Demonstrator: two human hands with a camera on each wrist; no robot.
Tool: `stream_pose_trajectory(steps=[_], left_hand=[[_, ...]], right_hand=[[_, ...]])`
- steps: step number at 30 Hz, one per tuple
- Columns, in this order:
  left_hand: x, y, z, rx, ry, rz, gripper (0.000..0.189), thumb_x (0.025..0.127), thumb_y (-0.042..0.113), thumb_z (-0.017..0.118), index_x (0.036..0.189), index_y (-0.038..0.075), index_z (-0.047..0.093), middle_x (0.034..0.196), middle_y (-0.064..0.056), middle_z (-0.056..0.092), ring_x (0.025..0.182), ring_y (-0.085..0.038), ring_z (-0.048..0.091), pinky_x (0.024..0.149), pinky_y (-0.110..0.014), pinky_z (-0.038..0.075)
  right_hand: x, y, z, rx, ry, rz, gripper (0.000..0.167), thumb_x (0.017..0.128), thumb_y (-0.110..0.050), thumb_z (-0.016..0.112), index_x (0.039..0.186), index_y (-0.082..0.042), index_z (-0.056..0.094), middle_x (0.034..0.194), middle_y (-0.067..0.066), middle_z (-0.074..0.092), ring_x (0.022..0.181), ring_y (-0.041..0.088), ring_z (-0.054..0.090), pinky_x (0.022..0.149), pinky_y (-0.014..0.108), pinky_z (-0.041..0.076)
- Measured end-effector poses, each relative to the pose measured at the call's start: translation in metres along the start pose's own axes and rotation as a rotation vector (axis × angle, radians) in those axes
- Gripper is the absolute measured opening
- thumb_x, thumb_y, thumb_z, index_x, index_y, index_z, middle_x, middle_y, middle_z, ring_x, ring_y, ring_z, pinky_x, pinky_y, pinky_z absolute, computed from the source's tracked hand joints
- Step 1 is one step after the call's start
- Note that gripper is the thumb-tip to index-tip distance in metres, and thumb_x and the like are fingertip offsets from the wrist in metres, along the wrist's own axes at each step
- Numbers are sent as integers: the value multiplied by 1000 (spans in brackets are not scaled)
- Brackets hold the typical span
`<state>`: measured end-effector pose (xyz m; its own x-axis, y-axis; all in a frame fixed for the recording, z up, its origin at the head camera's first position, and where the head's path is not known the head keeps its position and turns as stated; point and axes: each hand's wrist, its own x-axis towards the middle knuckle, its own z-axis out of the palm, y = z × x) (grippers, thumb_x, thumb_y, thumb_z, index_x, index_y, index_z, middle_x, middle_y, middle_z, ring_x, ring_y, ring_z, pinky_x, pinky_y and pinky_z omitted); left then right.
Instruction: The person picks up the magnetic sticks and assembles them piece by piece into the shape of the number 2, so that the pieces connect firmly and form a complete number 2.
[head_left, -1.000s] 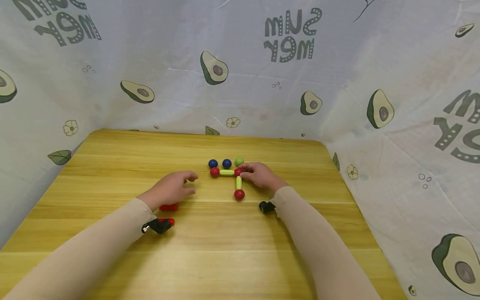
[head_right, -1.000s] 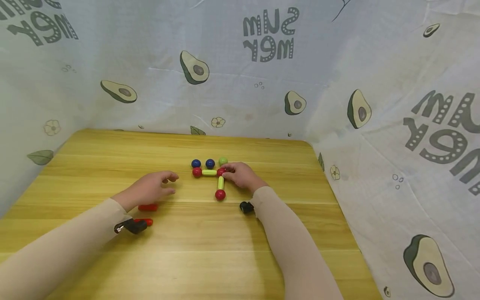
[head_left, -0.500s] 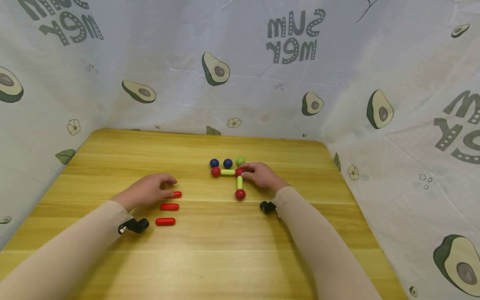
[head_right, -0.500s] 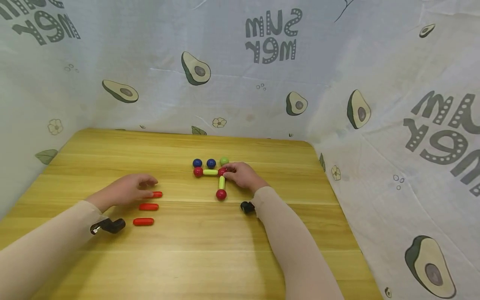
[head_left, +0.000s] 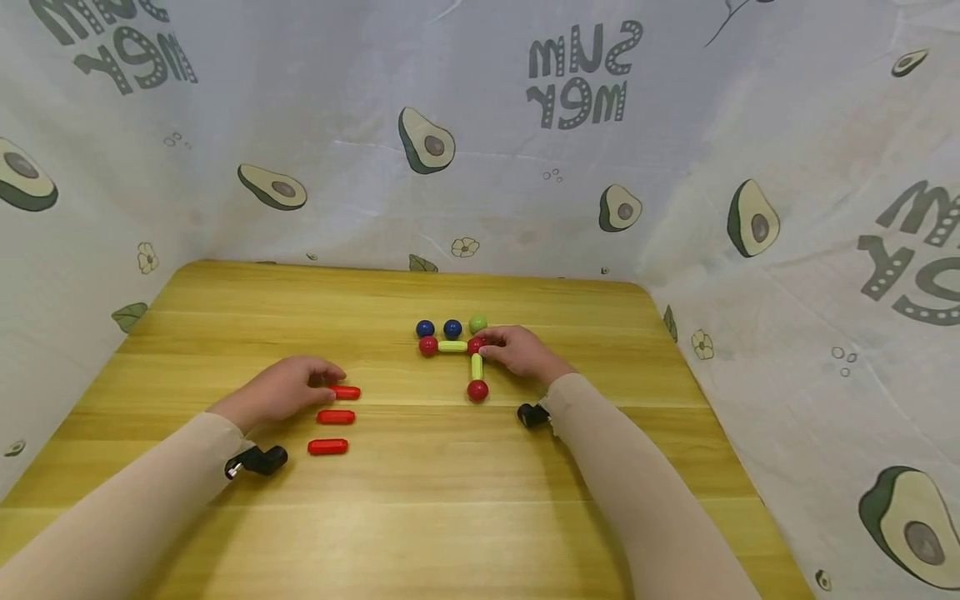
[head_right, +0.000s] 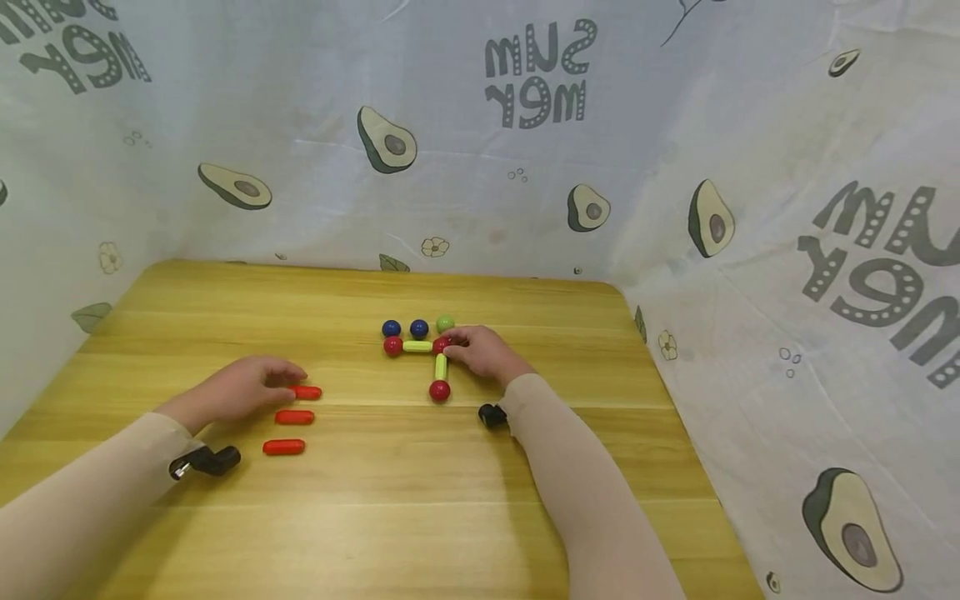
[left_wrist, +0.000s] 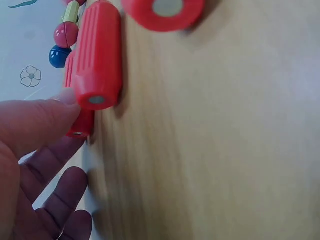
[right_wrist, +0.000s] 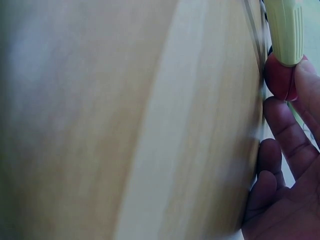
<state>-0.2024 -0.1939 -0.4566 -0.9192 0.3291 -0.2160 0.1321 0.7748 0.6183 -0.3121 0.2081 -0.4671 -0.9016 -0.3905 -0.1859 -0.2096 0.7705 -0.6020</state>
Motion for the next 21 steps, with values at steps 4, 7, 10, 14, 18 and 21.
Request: stream_pose_trajectory(steps=[4, 7, 10, 14, 18, 21], left_hand=[[-1, 0, 1, -49, -14, -23, 35, 100, 21, 73, 134, 12, 70, 136, -11, 69, 126, -33, 62, 107, -54, 50], [-1, 0, 2, -39, -6, -25, 34, 100, 21, 72, 133, 12, 71, 135, -11, 69, 125, -33, 62, 106, -55, 50], [-1, 0, 2, -3, 8, -12, 33, 100, 21, 73, 132, 12, 72, 133, -12, 70, 124, -34, 62, 108, -57, 49], [1, -1, 2, 26, 28, -6, 29, 100, 20, 73, 128, 13, 74, 128, -11, 72, 119, -32, 63, 106, -57, 49], [3, -2, 3, 17, 30, -9, 27, 100, 21, 72, 126, 13, 75, 126, -10, 72, 116, -30, 63, 105, -56, 49], [4, -3, 4, 5, 27, -9, 26, 101, 22, 72, 126, 14, 75, 127, -10, 72, 117, -31, 63, 105, -56, 50]], right_hand=[[-1, -1, 0, 23, 0, 10, 35, 107, -32, 63, 140, -22, 69, 135, 6, 69, 123, 27, 59, 119, 48, 43], [-3, -2, 0, 37, -3, 13, 36, 107, -32, 63, 140, -21, 68, 136, 6, 69, 123, 27, 58, 119, 47, 44], [-4, -4, -1, 45, -5, 16, 35, 107, -32, 64, 139, -21, 69, 136, 6, 69, 124, 27, 58, 119, 48, 43], [-4, -5, -2, 39, -2, 12, 33, 107, -32, 64, 138, -22, 70, 135, 6, 69, 124, 27, 59, 119, 48, 43], [-3, -4, -1, 31, -1, 8, 33, 107, -32, 64, 138, -22, 70, 133, 6, 70, 121, 27, 59, 118, 47, 44], [-3, -4, -1, 20, -1, 9, 34, 107, -33, 63, 139, -22, 69, 134, 6, 69, 122, 27, 59, 118, 48, 44]])
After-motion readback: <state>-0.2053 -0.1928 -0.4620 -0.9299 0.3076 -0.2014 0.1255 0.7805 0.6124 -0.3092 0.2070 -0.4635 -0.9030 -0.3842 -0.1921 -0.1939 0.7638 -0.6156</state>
